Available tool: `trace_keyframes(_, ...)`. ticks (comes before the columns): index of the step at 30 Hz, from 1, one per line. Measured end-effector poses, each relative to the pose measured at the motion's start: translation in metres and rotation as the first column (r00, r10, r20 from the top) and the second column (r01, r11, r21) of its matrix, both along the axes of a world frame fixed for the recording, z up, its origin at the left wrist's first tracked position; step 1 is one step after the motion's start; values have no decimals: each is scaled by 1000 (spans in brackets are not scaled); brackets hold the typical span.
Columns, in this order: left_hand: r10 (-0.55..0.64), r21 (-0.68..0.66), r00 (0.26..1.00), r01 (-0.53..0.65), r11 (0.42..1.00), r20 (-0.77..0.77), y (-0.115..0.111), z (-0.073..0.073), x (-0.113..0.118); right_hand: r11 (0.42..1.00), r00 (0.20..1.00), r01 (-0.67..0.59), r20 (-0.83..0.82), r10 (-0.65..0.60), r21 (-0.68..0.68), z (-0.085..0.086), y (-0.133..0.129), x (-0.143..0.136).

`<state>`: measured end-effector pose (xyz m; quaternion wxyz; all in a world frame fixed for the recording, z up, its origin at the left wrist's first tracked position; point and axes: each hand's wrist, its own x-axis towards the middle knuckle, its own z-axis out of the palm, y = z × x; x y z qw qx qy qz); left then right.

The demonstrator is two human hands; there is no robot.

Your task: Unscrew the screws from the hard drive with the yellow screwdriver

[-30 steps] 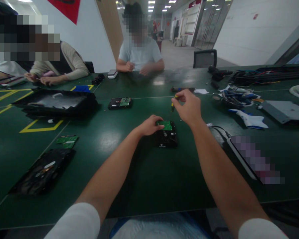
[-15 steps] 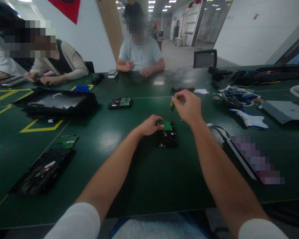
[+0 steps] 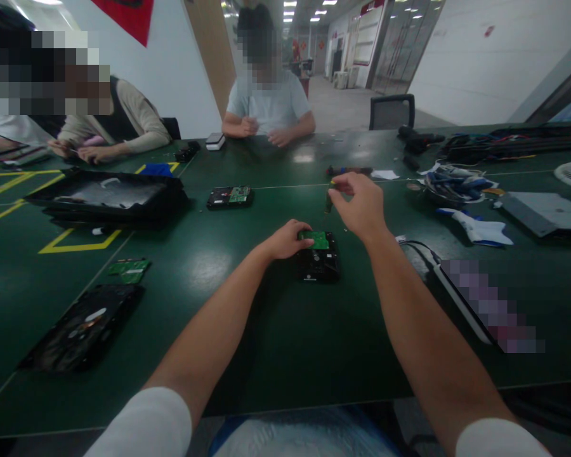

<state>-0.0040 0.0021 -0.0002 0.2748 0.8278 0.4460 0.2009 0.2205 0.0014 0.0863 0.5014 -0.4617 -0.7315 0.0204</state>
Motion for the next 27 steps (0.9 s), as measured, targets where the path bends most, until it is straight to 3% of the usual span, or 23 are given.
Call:
trace_keyframes(6,2,8,1000,-2,1000,5,-1,0,1,998,998,56,-28,-57,-20,0,-2,0)
trace_keyframes(12,-2,10,1000,2,1000,6,0,-1,0,1000,1000,16,7,-16,-9,1,0,0)
trace_keyframes(27,0,12,1000,0,1000,1,0,0,0,999,999,45,29,-46,12,0,0,0)
